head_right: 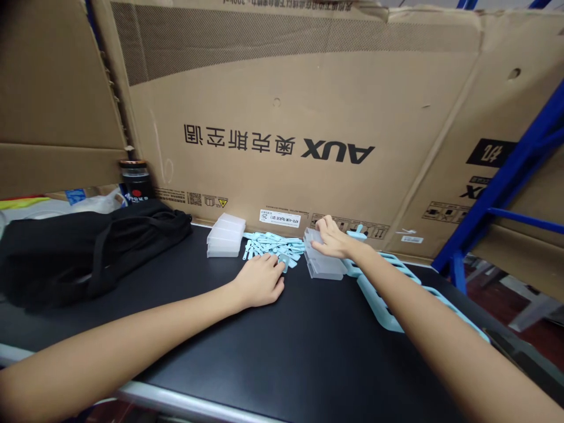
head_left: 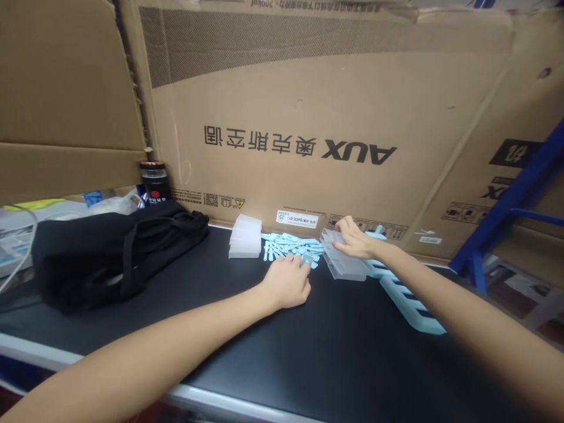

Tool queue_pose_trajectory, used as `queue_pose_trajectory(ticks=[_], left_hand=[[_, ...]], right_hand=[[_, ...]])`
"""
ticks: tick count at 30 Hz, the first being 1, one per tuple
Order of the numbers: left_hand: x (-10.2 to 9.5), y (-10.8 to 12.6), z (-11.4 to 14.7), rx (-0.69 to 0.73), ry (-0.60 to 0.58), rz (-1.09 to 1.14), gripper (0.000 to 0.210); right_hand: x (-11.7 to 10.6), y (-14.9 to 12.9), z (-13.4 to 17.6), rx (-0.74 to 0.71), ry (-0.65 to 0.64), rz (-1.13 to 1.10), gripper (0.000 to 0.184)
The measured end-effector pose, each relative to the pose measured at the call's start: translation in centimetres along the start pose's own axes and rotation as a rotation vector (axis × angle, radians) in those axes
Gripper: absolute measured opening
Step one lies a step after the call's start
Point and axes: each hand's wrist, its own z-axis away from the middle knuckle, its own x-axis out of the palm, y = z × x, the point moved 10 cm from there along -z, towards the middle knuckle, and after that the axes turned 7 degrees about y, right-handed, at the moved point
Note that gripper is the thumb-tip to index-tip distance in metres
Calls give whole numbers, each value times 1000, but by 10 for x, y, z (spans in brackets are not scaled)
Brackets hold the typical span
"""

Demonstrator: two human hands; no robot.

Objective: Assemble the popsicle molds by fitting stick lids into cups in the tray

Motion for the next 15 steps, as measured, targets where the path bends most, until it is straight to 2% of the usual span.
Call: queue_pose_trajectory(ticks=[8,15], left_hand=[[0,0,0,-2,-4,3,29],[0,0,0,-6,-13,4,29]], right_hand=[[9,2,5,120,39,32,59],[1,10,7,245,148,2,73]])
